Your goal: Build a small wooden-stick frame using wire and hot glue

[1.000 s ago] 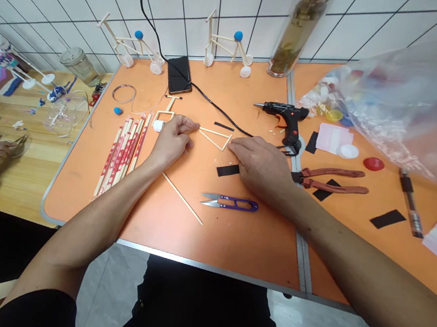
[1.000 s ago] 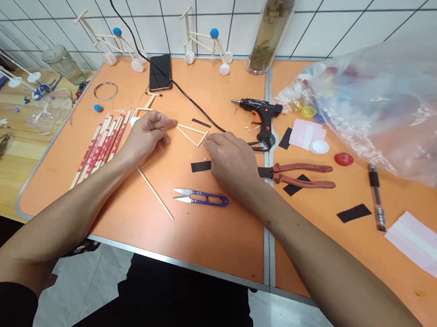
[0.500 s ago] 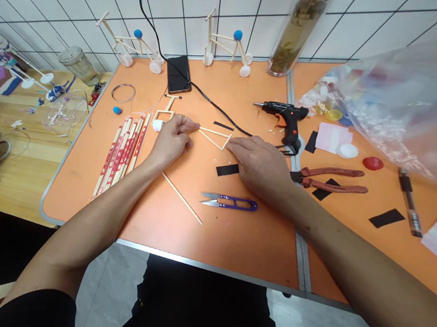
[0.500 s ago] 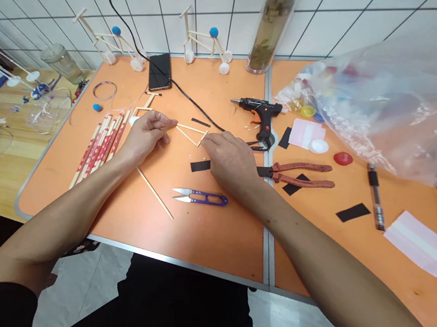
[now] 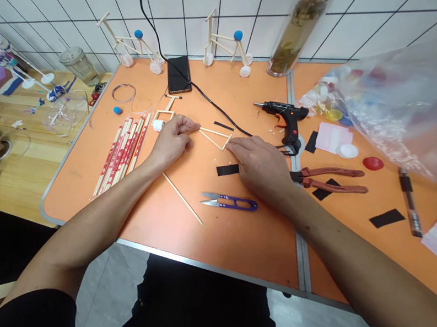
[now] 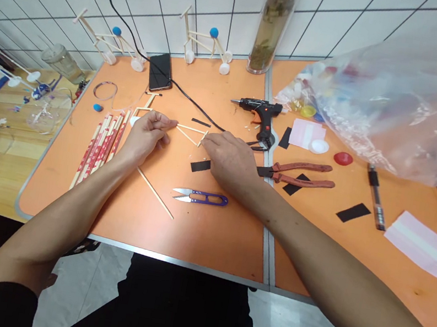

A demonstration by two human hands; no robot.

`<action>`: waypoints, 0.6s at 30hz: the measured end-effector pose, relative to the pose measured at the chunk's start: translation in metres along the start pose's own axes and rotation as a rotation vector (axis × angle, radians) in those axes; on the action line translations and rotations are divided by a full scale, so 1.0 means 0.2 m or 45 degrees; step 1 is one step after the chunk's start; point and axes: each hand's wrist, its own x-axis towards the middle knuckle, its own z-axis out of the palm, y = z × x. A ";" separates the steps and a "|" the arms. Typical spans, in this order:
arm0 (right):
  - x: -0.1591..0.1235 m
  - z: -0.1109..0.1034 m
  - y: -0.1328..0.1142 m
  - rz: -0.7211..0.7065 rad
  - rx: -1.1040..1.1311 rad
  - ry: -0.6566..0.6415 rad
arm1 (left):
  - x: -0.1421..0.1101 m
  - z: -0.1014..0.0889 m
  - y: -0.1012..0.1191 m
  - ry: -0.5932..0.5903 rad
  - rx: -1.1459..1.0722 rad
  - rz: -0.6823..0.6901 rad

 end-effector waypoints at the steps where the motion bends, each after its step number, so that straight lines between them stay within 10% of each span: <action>1: 0.00 0.00 0.00 0.000 0.002 -0.001 | 0.00 0.00 0.00 0.000 0.001 0.005; 18: 0.00 0.00 0.00 0.000 0.015 -0.018 | 0.01 -0.01 -0.03 -0.035 0.071 0.045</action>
